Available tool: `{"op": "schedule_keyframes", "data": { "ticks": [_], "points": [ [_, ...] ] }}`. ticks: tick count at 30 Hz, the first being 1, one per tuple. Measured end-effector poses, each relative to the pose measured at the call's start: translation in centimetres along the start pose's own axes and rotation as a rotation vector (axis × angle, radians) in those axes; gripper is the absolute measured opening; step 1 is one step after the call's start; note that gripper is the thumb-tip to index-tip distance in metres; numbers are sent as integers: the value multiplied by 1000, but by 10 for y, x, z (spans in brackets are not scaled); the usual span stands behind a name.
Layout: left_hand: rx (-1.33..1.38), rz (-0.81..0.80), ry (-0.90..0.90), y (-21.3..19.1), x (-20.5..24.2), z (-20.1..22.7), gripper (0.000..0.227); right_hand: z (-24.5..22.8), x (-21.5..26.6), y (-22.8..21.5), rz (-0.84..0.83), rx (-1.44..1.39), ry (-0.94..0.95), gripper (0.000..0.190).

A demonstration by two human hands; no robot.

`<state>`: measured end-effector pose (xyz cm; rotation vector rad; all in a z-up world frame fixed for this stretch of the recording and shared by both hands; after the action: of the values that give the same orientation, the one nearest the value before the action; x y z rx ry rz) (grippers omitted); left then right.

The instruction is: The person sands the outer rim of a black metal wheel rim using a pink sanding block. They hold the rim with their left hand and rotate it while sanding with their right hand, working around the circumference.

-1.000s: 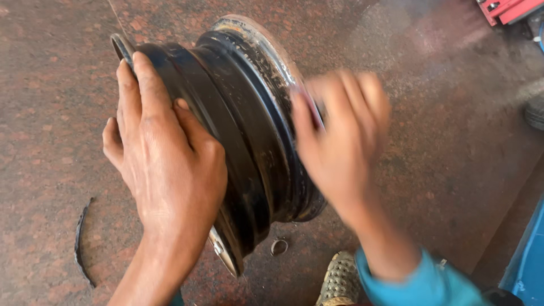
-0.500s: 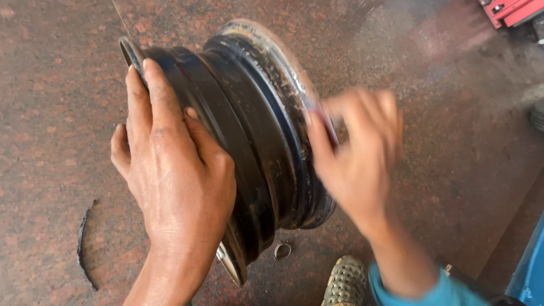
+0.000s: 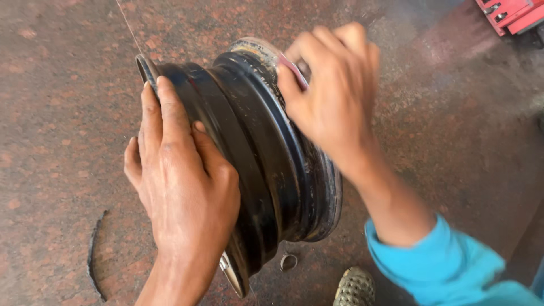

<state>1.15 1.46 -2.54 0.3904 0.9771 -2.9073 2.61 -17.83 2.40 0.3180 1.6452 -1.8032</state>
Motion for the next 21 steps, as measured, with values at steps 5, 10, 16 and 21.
{"op": "schedule_keyframes", "data": {
  "ticks": [5,10,16,21],
  "points": [
    [54,-14,-13,2,-9,-5,55,-14,50,-26,-36,-119,154,14],
    [25,-3,2,3,-4,-2,56,18,24,1,-42,-246,23,14],
    [49,-2,-4,1,-9,-6,55,15,32,-12,-120,-319,43,15],
    [51,19,7,3,-4,-4,54,22,32,-11,-114,-334,-7,16]
  ]
}}
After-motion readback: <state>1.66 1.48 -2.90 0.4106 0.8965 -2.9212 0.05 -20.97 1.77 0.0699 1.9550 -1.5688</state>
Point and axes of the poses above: each hand's wrist, its own x-axis away from the middle knuckle, its own y-axis out of the palm, z = x × y, the point moved 2 cm from there along -x, towards the middle knuckle, and after that the axes turned 2 degrees about -z, right-handed, at the moved point
